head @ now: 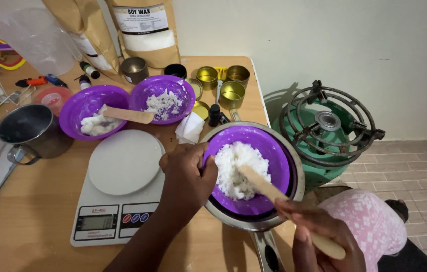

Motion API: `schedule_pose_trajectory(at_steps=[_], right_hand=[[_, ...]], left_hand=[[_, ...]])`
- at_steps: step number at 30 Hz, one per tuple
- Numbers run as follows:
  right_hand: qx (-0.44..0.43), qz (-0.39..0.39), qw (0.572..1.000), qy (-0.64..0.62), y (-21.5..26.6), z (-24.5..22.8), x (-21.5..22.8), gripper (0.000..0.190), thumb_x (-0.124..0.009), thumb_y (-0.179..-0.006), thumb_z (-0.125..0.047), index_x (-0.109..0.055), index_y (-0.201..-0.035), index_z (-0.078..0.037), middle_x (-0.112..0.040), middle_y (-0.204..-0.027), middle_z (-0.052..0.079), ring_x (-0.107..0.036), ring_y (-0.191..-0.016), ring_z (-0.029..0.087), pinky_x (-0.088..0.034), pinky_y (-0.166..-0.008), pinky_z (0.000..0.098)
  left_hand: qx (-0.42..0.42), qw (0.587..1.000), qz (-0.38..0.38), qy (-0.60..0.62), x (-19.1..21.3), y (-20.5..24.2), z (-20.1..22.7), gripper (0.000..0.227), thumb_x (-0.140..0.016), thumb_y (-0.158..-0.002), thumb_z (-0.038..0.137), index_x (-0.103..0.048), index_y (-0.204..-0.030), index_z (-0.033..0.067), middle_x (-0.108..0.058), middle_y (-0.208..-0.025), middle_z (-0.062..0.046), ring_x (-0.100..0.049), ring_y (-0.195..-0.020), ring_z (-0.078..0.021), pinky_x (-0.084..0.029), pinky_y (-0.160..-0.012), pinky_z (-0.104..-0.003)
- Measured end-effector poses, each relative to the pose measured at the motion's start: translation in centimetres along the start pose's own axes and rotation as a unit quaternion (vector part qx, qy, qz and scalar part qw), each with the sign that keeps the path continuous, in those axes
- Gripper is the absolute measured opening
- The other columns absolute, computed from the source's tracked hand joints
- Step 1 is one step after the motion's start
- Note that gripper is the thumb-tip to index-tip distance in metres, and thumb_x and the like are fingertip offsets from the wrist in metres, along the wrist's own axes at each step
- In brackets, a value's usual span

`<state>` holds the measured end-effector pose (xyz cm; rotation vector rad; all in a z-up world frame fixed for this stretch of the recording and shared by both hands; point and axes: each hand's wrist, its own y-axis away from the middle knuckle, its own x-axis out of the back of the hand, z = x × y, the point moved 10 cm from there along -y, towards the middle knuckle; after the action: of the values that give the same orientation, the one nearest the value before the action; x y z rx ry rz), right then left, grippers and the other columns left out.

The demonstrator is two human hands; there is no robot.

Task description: The person is preparing soy wax for candle making by weighing wax flakes in a bowl and stirring them with a wooden stick.

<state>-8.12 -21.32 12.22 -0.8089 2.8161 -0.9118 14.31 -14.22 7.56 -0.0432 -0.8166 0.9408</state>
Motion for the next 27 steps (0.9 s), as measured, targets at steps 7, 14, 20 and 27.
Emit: schedule_pose_trajectory(at_steps=[7,14,20,27], right_hand=[[0.025,0.045,0.998,-0.026,-1.9,-1.0,2.0,0.011,-0.048,-0.094,-0.010,-0.054,-0.093,-0.001,-0.067,-0.095,0.020,-0.075,-0.085,0.028,-0.067,-0.076,0.0320],[-0.109,0.074,0.988,0.078,-1.0,-1.2,4.5,0.025,-0.045,-0.095,-0.017,-0.055,-0.084,0.003,-0.071,-0.089,0.022,-0.071,-0.055,0.029,-0.060,-0.055,0.0330],[-0.110,0.054,0.985,0.118,-0.2,-1.2,3.7,0.019,-0.052,-0.088,-0.013,-0.059,-0.077,0.001,-0.075,-0.084,0.019,-0.073,-0.052,0.022,-0.063,-0.054,0.0260],[-0.063,-0.017,0.997,0.033,1.7,2.9,2.3,0.014,-0.055,-0.086,-0.010,-0.066,-0.088,-0.002,-0.074,-0.098,0.019,-0.078,-0.077,0.020,-0.067,-0.068,0.0263]], left_hand=[[-0.019,0.999,0.030,0.004,0.3,0.2,0.5,0.031,-0.053,-0.081,0.012,-0.030,-0.060,0.0155,-0.029,-0.047,0.004,-0.041,-0.058,-0.0172,-0.030,-0.079,-0.035],[0.002,1.000,0.019,0.004,0.0,0.3,0.1,0.032,-0.053,-0.080,0.011,-0.028,-0.060,0.0157,-0.029,-0.050,0.004,-0.040,-0.059,-0.0160,-0.029,-0.075,-0.034],[0.009,1.000,0.013,0.005,-0.1,0.1,0.0,0.029,-0.053,-0.080,0.012,-0.032,-0.060,0.0154,-0.033,-0.051,0.003,-0.044,-0.062,-0.0169,-0.031,-0.079,-0.036],[0.002,0.998,0.009,0.059,0.4,0.0,0.5,0.035,-0.049,-0.081,0.008,-0.024,-0.059,0.0179,-0.026,-0.050,0.006,-0.030,-0.049,-0.0126,-0.033,-0.075,-0.035]])
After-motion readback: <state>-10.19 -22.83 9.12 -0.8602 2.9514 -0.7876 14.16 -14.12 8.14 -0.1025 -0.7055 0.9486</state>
